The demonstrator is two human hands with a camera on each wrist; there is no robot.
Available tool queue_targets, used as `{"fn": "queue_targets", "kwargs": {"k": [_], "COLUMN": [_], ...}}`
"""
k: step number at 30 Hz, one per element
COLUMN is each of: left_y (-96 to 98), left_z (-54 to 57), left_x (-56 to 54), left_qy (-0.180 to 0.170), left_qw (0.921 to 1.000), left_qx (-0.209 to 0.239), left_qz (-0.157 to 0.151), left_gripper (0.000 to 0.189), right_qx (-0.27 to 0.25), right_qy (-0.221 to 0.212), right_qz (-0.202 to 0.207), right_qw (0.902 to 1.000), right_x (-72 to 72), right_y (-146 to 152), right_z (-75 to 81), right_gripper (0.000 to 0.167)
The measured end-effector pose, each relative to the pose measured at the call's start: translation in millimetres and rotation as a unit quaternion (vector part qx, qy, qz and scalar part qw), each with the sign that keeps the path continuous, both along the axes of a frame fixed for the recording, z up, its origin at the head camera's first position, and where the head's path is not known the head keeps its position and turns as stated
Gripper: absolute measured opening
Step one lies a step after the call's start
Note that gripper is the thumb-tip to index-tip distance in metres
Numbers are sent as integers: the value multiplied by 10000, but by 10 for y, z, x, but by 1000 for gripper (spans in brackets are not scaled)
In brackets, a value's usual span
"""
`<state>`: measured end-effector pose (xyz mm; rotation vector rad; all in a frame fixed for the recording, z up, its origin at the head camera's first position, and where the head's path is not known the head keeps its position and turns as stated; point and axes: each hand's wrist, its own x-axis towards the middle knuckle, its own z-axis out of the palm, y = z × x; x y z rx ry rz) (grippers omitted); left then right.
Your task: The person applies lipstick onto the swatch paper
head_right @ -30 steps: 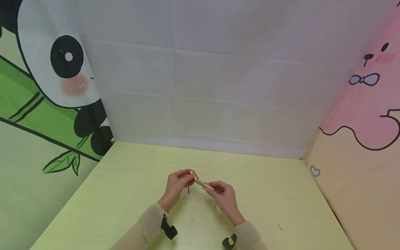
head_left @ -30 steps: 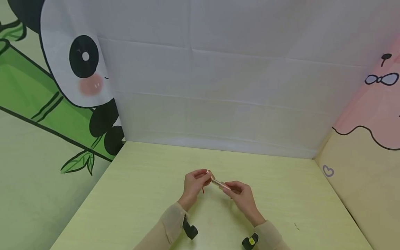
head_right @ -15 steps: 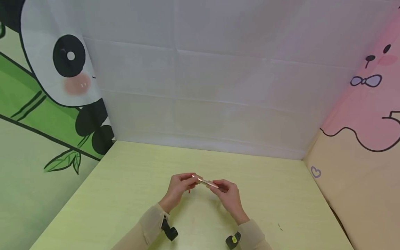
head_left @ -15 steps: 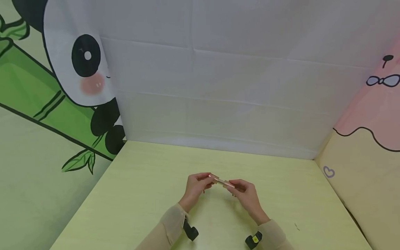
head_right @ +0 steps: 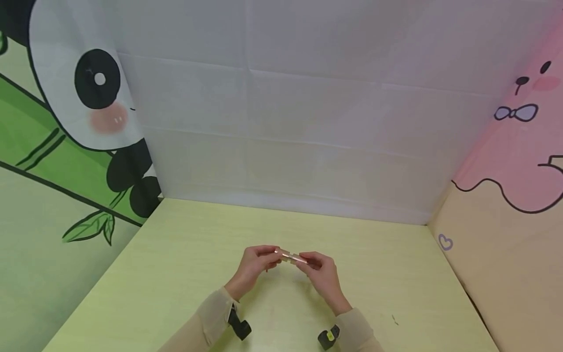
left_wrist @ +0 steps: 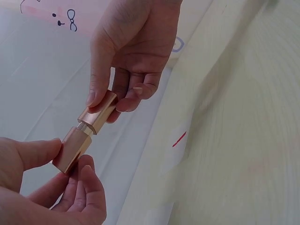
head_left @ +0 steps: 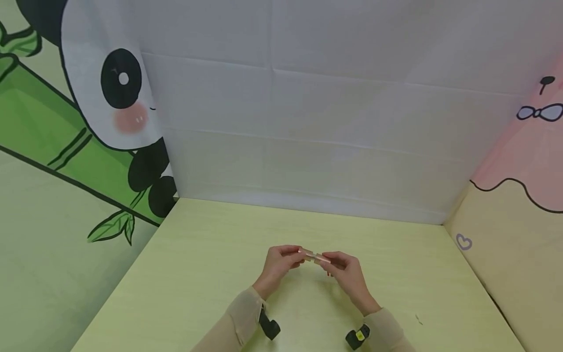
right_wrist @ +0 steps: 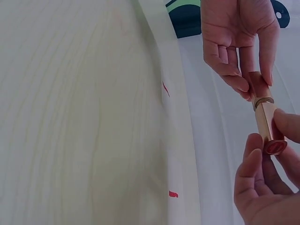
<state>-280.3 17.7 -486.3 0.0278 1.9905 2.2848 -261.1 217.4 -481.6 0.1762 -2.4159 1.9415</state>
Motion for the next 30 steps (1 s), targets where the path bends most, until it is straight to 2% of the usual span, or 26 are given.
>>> {"fn": "queue_targets", "kwargs": {"k": [6, 9, 14, 19, 22, 25, 26, 27, 30], "left_y": [-19, -42, -66, -60, -54, -35, -22, -6, 31], "left_z": [12, 114, 289, 143, 76, 73, 36, -5, -36], "left_x": [53, 117, 237, 178, 162, 191, 186, 178, 209], "left_qy": [2, 56, 82, 92, 147, 221, 279, 308, 489], "left_qw": [9996, 9994, 9994, 9996, 9995, 9984, 9977, 9969, 9937], "left_qx": [110, 95, -29, -66, -155, -490, -584, -705, -986], "left_qz": [-257, -322, -339, -247, -213, -195, -191, -181, -219], "left_gripper": [32, 32, 30, 28, 29, 26, 25, 24, 21], "right_qx": [98, 193, 261, 248, 282, 429, 484, 567, 748], "right_qy": [21, 55, -20, -186, -140, 4, 39, 82, 196], "right_qz": [156, 134, 60, 184, 290, 500, 573, 658, 867], "right_qw": [9998, 9997, 9996, 9994, 9991, 9978, 9972, 9962, 9932], "right_x": [131, 193, 229, 255, 221, 177, 161, 165, 183], "right_y": [-71, -110, -143, -163, -169, -176, -177, -184, -205], "right_z": [182, 263, 269, 201, 17, -180, -248, -272, -334], "right_gripper": [22, 21, 21, 21, 22, 23, 24, 23, 23]}}
